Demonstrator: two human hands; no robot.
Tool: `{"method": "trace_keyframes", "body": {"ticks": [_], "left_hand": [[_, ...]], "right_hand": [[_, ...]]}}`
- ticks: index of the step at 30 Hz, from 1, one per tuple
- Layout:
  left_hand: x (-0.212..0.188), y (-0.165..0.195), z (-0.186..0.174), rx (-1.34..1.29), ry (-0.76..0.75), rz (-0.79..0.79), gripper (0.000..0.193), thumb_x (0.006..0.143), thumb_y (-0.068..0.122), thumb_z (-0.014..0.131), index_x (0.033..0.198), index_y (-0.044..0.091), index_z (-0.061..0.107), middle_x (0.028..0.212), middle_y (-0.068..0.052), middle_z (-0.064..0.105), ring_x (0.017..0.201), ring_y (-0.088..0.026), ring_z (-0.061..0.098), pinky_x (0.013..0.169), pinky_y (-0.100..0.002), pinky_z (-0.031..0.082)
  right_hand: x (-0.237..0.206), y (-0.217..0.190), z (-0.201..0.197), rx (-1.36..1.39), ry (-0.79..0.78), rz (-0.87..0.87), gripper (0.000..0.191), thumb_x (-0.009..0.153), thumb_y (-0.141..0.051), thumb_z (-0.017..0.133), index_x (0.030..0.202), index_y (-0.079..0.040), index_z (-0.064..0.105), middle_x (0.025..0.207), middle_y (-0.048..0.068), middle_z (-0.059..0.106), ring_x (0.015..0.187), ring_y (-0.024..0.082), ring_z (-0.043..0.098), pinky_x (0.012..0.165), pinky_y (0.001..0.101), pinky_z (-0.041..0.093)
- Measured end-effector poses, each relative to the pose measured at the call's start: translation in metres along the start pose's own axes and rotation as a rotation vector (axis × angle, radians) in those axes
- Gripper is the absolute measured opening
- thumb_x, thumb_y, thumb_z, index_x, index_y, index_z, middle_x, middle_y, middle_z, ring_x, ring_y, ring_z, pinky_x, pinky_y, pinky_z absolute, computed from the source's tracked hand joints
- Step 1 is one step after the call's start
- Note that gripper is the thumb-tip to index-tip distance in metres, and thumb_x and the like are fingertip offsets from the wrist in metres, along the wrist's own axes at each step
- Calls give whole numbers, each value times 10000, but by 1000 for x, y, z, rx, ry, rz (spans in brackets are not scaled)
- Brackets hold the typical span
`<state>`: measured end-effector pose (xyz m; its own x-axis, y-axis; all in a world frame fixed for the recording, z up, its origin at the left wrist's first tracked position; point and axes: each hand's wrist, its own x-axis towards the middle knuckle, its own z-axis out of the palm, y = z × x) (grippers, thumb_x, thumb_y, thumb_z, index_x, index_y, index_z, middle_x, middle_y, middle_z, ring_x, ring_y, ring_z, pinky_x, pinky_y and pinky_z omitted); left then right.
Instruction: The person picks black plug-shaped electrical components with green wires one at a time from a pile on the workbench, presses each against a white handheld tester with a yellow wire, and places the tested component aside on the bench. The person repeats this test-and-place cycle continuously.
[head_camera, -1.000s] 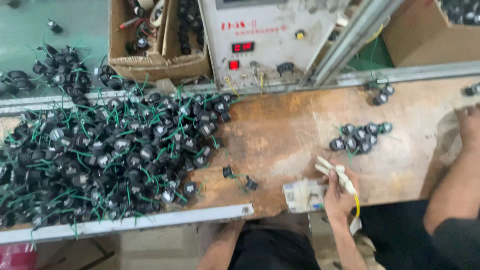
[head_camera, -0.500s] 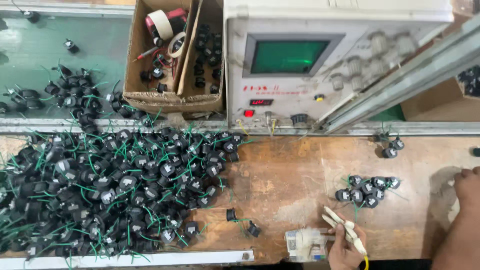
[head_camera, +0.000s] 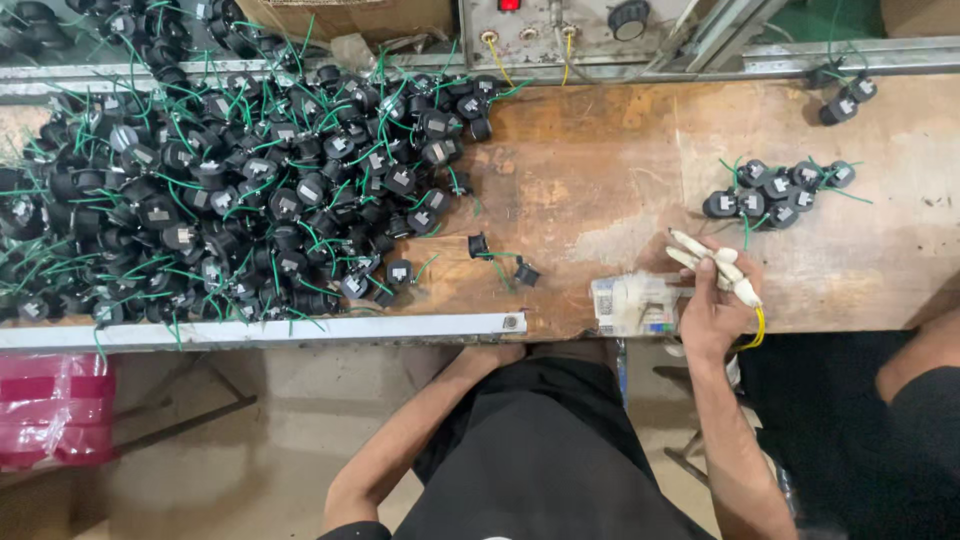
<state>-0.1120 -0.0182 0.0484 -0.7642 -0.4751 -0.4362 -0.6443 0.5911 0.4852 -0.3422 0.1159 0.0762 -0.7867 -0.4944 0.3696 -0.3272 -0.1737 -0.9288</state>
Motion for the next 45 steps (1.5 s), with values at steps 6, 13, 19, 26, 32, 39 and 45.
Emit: {"method": "trace_keyframes", "body": {"ticks": [6,13,19,26,32,39,45], "left_hand": [[-56,2,9,-95,7,216,337,1021,290,551,1189,21,668,1140,-190,685,1100,-379,643,935,-496,509],[-98,15,-11,-341,325,435,172,996,234,672,1113,108,680,1030,-84,703,1011,-301,688,840,-424,563],[-79,43,-62,-391,661,401,289,960,172,668,1225,63,635,1012,-120,644,906,-303,661,721,-422,542],[-121,133,-119,-121,439,860,245,978,255,744,844,138,575,856,-59,590,803,-276,633,670,-428,511],[-146,185,-155,-304,658,1143,202,978,232,768,939,130,597,908,-59,594,820,-262,641,658,-410,517],[-132,114,-143,-330,702,1051,205,978,204,796,1051,120,623,968,-58,598,840,-245,650,645,-390,524],[-60,55,-85,108,712,214,352,912,270,735,1216,128,630,1115,-111,566,1005,-294,605,606,-407,546]], "right_hand": [[2,0,0,5,-7,29,246,1151,-13,588,1348,-5,441,1349,171,661,1063,187,699,869,306,610],[-1,5,0,0,-19,1,240,1154,-13,602,1338,-6,449,1344,170,664,1052,192,699,881,313,614],[-2,10,-2,-4,-25,21,236,1158,-10,598,1339,-8,446,1350,173,659,1055,190,696,893,309,611],[-6,26,-6,31,-45,10,248,1155,13,594,1348,-5,439,1359,189,655,1080,188,688,904,309,606],[-9,34,-13,20,-54,-3,248,1173,25,578,1370,-7,431,1376,191,655,1048,178,684,860,275,585],[-12,28,-10,15,-42,5,260,1175,30,573,1387,-6,426,1404,184,643,1154,197,697,897,292,613],[-11,19,-5,11,-82,54,238,1172,29,574,1359,-11,433,1388,183,649,1040,173,679,911,287,581]]}}
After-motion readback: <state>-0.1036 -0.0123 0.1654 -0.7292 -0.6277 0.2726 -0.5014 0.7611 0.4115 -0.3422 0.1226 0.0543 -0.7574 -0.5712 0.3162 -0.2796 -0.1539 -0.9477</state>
